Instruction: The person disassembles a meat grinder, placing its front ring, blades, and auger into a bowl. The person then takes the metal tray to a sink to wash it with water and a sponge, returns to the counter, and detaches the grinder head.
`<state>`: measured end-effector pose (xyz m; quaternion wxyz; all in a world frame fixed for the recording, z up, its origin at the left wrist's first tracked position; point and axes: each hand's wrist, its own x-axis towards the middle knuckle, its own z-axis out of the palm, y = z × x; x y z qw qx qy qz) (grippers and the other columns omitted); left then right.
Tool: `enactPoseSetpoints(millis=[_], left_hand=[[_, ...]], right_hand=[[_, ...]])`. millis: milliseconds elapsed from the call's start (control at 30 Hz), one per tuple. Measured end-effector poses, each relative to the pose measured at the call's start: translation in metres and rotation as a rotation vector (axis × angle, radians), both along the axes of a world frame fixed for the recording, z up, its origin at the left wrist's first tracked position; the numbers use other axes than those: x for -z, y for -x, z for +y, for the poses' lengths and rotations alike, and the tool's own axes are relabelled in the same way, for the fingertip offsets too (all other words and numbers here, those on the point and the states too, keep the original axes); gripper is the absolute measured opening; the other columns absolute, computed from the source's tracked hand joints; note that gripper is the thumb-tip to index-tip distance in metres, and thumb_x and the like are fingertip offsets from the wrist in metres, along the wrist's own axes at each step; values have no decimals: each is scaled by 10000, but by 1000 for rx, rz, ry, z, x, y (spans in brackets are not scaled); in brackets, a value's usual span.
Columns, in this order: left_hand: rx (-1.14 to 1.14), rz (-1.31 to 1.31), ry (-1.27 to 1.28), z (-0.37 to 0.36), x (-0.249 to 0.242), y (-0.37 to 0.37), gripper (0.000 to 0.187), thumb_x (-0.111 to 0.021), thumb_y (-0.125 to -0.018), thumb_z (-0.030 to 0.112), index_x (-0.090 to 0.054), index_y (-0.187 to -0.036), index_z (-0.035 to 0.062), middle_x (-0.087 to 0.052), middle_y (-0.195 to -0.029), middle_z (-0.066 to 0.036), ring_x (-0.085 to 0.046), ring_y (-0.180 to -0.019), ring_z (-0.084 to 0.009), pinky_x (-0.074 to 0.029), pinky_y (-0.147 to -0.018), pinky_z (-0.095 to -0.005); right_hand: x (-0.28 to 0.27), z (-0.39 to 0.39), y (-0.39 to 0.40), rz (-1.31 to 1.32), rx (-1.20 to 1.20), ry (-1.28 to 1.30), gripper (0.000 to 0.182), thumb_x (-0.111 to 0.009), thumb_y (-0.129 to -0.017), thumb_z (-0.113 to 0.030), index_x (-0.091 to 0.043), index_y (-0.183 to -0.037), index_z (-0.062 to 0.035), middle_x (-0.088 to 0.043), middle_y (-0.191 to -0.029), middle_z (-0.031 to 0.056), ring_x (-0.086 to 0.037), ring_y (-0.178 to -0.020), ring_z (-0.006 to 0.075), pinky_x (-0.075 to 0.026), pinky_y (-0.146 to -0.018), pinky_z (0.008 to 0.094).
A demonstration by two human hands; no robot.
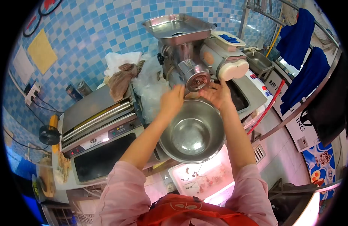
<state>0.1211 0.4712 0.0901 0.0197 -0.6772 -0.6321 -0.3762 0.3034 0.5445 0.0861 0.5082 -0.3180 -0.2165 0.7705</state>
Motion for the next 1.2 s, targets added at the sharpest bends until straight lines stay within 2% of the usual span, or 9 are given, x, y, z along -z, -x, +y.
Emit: enactPoseSetpoints(millis=[100,200,300,533,700,767,867,1067,1200], left_hand=[[-86,185,323,-3,-2,12,234,-447,-872,274,-541,-802,71,-598,-694,-143,-585,-667,-347,-440,-555,-454],[-81,-73,-301,8,-62,0,235,-458,-863,276,-556,-778,81,-598,-659,-138,-601,-660,-328,-452,-542,-437],[41,315,-256,27,-83,-24,250,-461,-862,274,-559,-749,74,-590,-634,-146,-602,-651,-327,-458,-534,-433],[-48,129,251,2,21,12,332,-393,-892,326,-573,-767,77,-616,-721,-173,-592,-684,-366,-453,-608,-459],[-99,-216,-181,0,-47,5,313,-400,-883,360,-584,-835,112,-609,-697,-163,-590,-704,-376,-450,-649,-462],[-22,15,-247,14,-71,-19,292,-394,-892,328,-560,-808,103,-602,-668,-148,-587,-693,-378,-447,-634,-464],[-62,178,-110,19,-69,-23,305,-389,-892,336,-548,-789,97,-603,-664,-142,-585,-691,-375,-441,-634,-464],[-7,-295,377,27,32,13,273,-415,-881,307,-550,-798,85,-607,-652,-135,-583,-694,-377,-431,-660,-472],[-98,-205,-261,14,-31,0,225,-436,-869,268,-544,-804,82,-604,-693,-137,-577,-676,-373,-430,-661,-473]], right_hand=[[-2,-10,5,126,-154,57,774,-235,-884,-570,-253,-1251,112,-342,-1246,330,-401,-1125,465,-376,-922,536],[-6,-14,16,144,-222,-38,727,-221,-891,-557,-277,-1267,62,-356,-1231,331,-404,-1124,464,-363,-933,538],[-8,-15,20,108,-206,-106,684,-184,-899,-544,-272,-1295,7,-360,-1228,322,-398,-1126,469,-362,-929,548],[1,-9,21,130,-247,29,655,-167,-910,-521,-226,-1320,-14,-345,-1263,288,-376,-1134,487,-356,-932,556],[-1,-13,21,145,-233,-26,623,-178,-917,-498,-220,-1330,-34,-344,-1281,255,-379,-1148,457,-351,-935,559],[-5,-17,26,159,-195,-51,597,-190,-920,-484,-237,-1322,-45,-347,-1281,250,-380,-1155,436,-353,-934,561],[0,-12,27,191,-168,-69,586,-212,-924,-464,-256,-1295,-12,-351,-1278,246,-380,-1161,417,-357,-930,564],[3,3,10,102,74,-168,654,-244,-925,-466,-275,-1239,108,-369,-1260,251,-407,-1151,377,-390,-910,528],[8,-7,15,126,-152,-96,700,-175,-901,-548,-306,-1266,35,-408,-1223,266,-442,-1105,404,-401,-900,515]])
